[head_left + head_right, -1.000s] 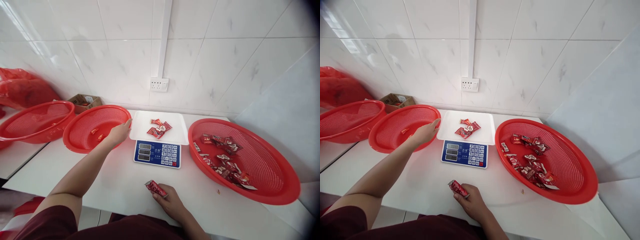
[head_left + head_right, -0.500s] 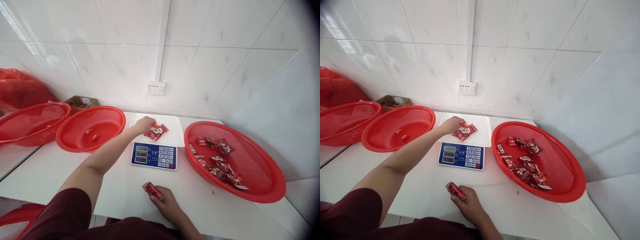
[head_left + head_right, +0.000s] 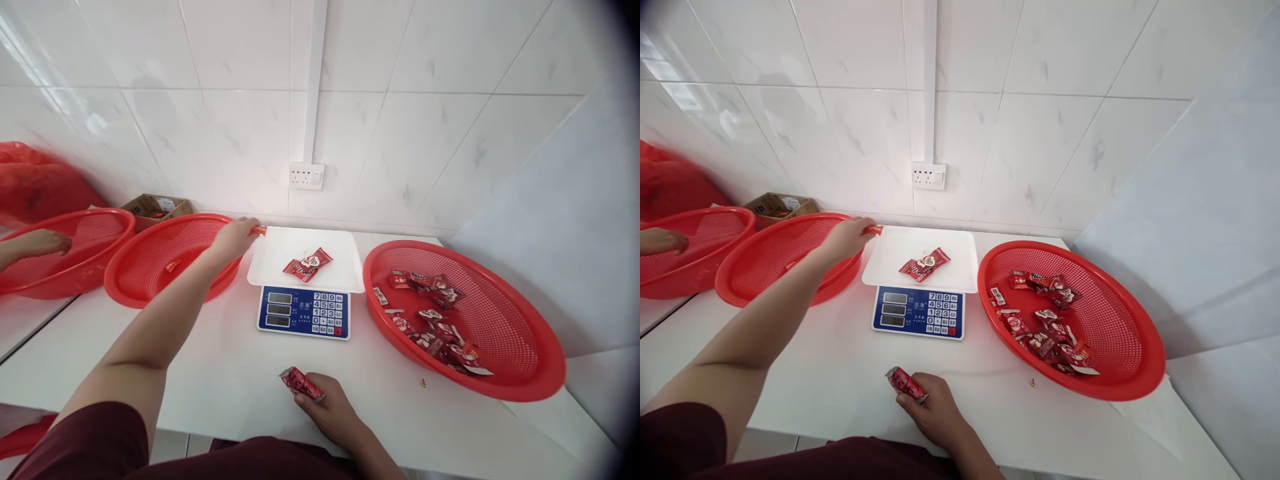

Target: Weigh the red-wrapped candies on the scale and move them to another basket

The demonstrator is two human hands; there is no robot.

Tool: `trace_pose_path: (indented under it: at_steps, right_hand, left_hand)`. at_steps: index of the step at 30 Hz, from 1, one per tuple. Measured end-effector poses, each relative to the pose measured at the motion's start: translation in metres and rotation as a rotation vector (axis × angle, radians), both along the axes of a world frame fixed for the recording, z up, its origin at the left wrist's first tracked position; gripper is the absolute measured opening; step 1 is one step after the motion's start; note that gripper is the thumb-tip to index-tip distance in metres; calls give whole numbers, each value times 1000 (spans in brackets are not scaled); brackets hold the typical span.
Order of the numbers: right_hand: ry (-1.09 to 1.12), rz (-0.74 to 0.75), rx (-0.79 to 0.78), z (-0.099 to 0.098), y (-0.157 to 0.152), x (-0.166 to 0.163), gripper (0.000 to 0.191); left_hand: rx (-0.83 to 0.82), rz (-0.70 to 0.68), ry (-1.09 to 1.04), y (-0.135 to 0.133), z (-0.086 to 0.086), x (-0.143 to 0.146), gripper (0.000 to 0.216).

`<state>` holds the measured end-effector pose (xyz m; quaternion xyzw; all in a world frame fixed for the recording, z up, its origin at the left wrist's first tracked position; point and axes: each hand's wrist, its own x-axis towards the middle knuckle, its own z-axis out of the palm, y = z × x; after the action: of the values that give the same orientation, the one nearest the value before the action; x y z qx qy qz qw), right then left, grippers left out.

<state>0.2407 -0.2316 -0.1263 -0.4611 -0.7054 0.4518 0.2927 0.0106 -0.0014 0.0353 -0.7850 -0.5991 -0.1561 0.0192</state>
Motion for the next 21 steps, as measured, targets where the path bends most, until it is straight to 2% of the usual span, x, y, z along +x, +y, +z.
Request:
trace_pose_path:
  at_steps: [5, 7, 9, 12, 15, 18, 21]
  right_hand:
    - [-14, 31, 4, 1, 1, 0, 37]
    - [-22, 40, 0, 2, 1, 0, 36]
    - [-28, 42, -1, 3, 1, 0, 36]
    - [-30, 31, -2, 4, 0, -1, 36]
    - [-32, 8, -10, 6, -1, -1, 37]
    - [-33, -10, -16, 7, -1, -2, 37]
    - [-32, -20, -5, 7, -1, -1, 37]
  left_hand:
    - [-3, 198, -33, -15, 11, -75, 25]
    - [8, 230, -33, -16, 10, -87, 24]
    - [15, 218, -40, -15, 7, -82, 31]
    - [-23, 100, -62, -15, -3, -47, 36]
    - [-81, -89, -72, -19, -18, 11, 35]
    - [-129, -303, -39, -26, -31, 67, 43]
    - [-130, -365, 7, -27, -39, 105, 43]
